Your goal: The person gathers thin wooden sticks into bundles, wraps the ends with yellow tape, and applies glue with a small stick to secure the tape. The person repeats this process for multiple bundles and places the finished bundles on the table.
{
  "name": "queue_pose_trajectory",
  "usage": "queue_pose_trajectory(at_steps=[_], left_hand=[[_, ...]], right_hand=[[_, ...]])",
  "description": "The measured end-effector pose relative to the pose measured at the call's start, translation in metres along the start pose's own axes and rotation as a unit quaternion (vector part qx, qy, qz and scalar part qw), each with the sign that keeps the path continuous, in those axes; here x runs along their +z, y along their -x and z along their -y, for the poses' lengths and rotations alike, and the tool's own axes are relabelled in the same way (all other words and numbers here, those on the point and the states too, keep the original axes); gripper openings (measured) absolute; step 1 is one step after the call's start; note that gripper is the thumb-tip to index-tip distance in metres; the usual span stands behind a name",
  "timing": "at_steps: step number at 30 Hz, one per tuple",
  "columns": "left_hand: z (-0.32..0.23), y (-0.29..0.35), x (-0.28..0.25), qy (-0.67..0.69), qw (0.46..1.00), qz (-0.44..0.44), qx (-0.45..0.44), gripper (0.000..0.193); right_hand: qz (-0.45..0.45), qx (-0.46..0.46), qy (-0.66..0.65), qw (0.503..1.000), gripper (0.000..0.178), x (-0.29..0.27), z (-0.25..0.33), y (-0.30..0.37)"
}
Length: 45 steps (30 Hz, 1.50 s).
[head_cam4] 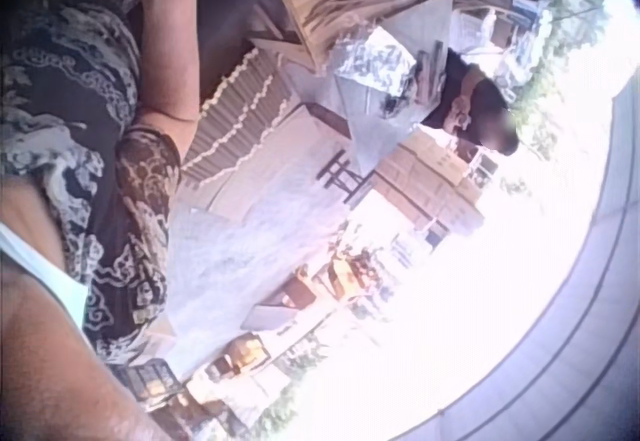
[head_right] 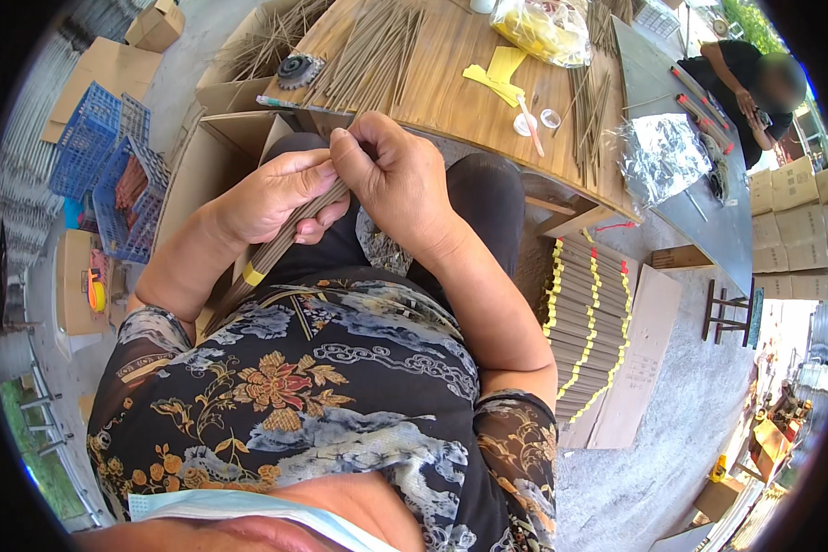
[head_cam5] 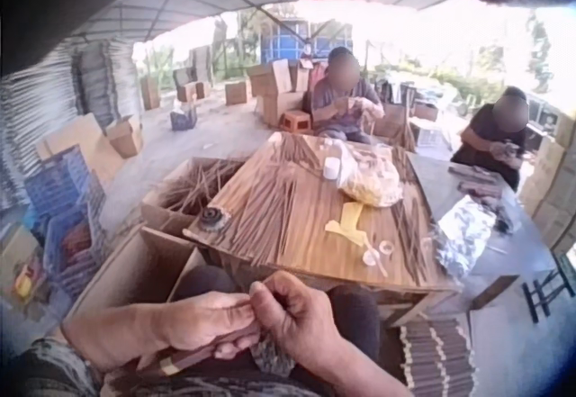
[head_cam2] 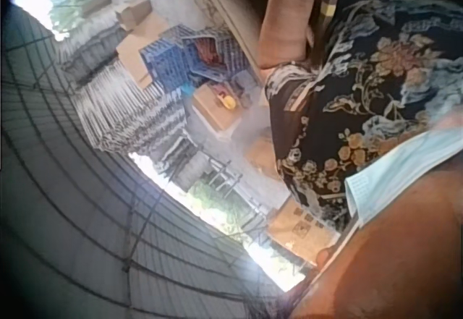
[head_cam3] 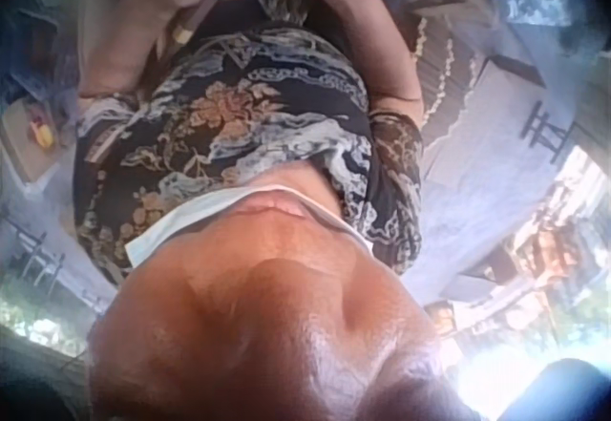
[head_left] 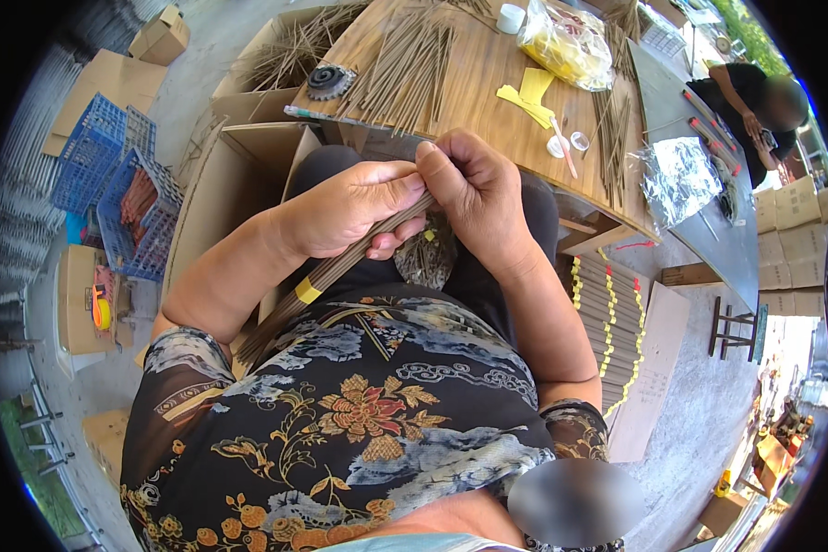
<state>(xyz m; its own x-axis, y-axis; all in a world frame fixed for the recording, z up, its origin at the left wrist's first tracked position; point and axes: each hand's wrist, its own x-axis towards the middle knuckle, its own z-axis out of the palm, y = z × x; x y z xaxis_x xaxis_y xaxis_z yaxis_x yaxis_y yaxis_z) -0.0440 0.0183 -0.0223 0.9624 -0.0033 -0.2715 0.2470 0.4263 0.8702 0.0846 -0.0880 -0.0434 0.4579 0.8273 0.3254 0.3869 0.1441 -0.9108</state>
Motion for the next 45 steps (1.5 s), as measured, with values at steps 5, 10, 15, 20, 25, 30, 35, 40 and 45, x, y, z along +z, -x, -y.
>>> queue_pose_trajectory(at_steps=[5, 10, 15, 20, 25, 30, 35, 40, 45], left_hand=[[0.003, 0.003, -0.010, 0.046, 0.999, 0.002, -0.007, 0.031], [0.011, -0.004, -0.015, 0.104, 0.994, 0.008, -0.035, 0.027], [0.014, -0.011, -0.009, 0.077, 0.997, -0.011, -0.019, 0.032], [0.012, -0.018, -0.022, 0.108, 0.993, 0.014, -0.038, 0.035], [0.006, -0.024, -0.035, 0.114, 0.991, 0.035, -0.057, 0.034], [0.004, -0.033, -0.052, 0.117, 0.991, -0.015, -0.064, 0.032], [0.002, -0.034, -0.077, 0.094, 0.992, -0.069, -0.056, 0.033], [0.007, -0.041, -0.098, 0.115, 0.988, -0.081, -0.065, 0.033], [0.011, -0.045, -0.106, 0.100, 0.989, -0.087, -0.065, 0.033]], right_hand=[[0.146, 0.071, -0.254, 0.954, 0.023, -0.016, 0.000, -0.003], [0.187, 0.079, -0.269, 0.941, 0.023, -0.015, -0.025, -0.005], [0.229, 0.095, -0.273, 0.930, 0.023, -0.023, -0.028, -0.014], [0.232, 0.103, -0.274, 0.927, 0.023, -0.024, -0.035, -0.025], [0.276, 0.063, -0.189, 0.940, 0.025, -0.028, -0.051, -0.044], [0.242, 0.073, -0.178, 0.951, 0.024, -0.021, -0.063, -0.062], [0.033, 0.081, -0.052, 0.995, 0.030, -0.037, -0.117, -0.111], [-0.053, 0.174, 0.514, 0.838, 0.066, -0.066, -0.220, -0.146], [0.052, 0.140, 0.548, 0.823, 0.076, -0.022, -0.216, -0.115]])
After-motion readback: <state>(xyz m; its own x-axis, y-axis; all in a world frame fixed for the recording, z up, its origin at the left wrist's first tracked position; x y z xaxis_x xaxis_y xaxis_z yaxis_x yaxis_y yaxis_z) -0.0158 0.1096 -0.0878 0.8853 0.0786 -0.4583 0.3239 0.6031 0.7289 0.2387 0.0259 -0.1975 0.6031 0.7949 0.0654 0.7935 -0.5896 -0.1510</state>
